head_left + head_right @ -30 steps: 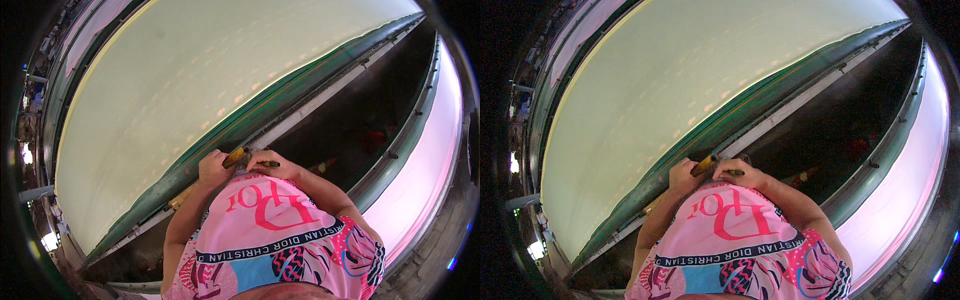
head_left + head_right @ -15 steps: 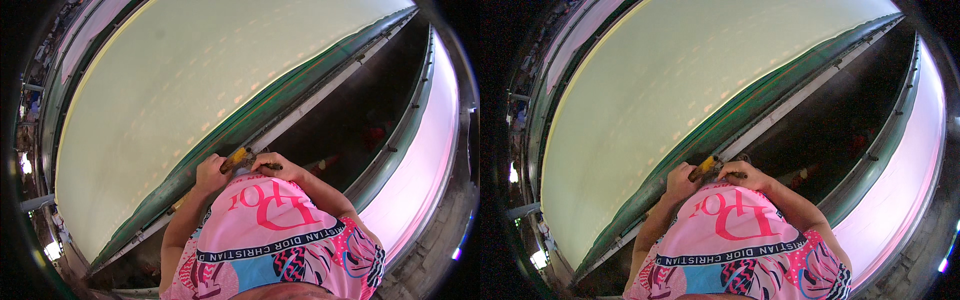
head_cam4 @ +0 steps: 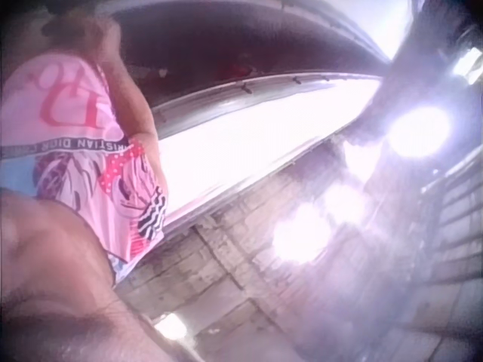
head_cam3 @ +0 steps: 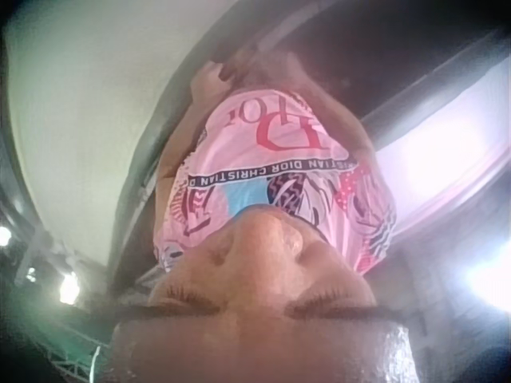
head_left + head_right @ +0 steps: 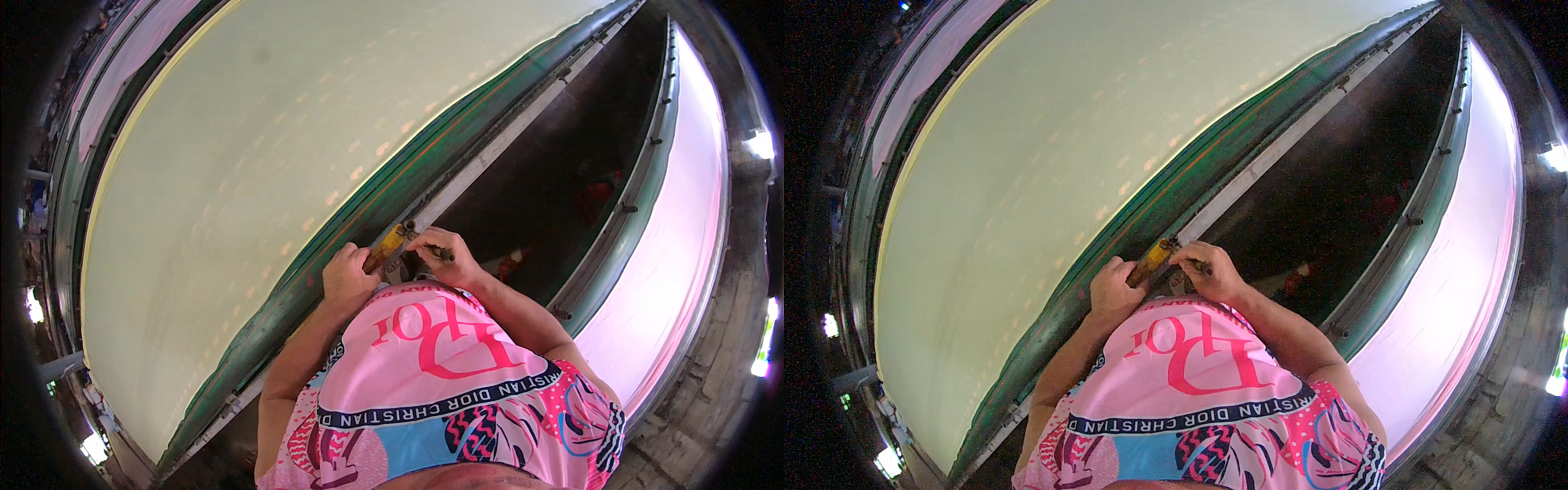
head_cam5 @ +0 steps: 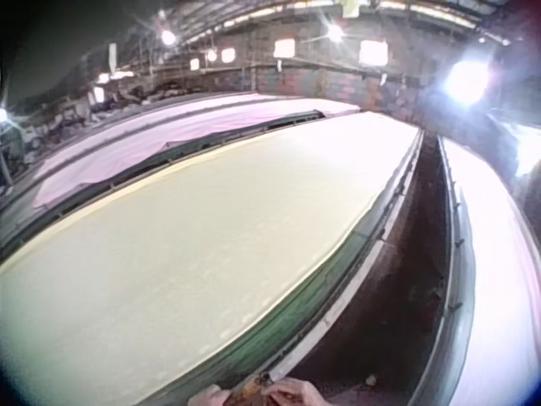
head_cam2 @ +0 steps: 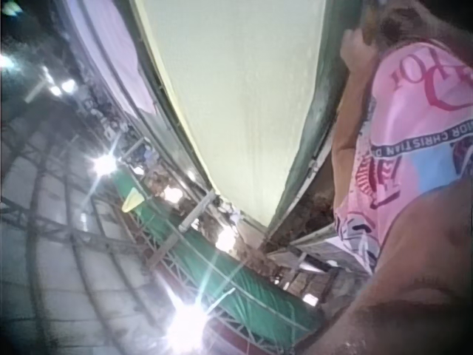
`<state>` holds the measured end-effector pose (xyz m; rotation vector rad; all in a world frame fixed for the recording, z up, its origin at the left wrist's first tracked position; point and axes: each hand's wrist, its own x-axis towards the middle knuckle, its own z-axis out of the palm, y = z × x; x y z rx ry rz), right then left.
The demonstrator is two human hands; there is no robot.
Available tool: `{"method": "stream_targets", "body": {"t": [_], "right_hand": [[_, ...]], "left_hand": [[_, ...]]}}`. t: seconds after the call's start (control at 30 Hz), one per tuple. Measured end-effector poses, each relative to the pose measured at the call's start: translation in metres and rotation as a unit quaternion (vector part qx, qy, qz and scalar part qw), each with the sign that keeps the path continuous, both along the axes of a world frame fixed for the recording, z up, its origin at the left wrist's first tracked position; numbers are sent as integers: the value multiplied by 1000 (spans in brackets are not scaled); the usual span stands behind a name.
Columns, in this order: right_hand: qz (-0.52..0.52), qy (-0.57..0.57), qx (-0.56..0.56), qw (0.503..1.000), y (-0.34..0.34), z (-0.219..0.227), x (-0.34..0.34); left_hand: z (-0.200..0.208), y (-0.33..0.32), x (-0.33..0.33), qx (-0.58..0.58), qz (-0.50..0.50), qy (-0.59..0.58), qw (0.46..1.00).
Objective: The person secures a large pale drying sheet to a curved green metal rack by repeatedly inserting small metal fasteners along the edge and tapping them with a wooden mallet. The person moves along the rack, working methodically to attach the sheet.
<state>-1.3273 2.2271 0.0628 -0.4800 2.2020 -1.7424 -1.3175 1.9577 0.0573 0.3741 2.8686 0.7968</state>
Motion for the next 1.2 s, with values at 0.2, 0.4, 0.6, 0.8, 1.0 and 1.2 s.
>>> {"method": "stream_targets", "body": {"t": [0.2, 0.4, 0.6, 0.8, 1.0, 1.2], "right_hand": [[-44, 69, -103, 991, -3, -7, 12], [-328, -36, -101, 939, 1, -21, -4], [-176, -37, -30, 983, 2, -15, 3], [-74, -81, 2, 994, 9, -18, 1], [-235, -79, -81, 965, 37, -22, -34], [-379, -1, -122, 917, 119, -21, -113]], "left_hand": [[8, -2, 2, 36, 6, 27, 999], [8, -1, 4, 46, 8, 47, 998], [7, 0, 6, 56, 15, 60, 997], [8, 1, 3, 46, 22, 58, 997], [25, -4, 0, 72, 29, 45, 996], [71, 4, -42, 35, 95, 34, 994]]}}
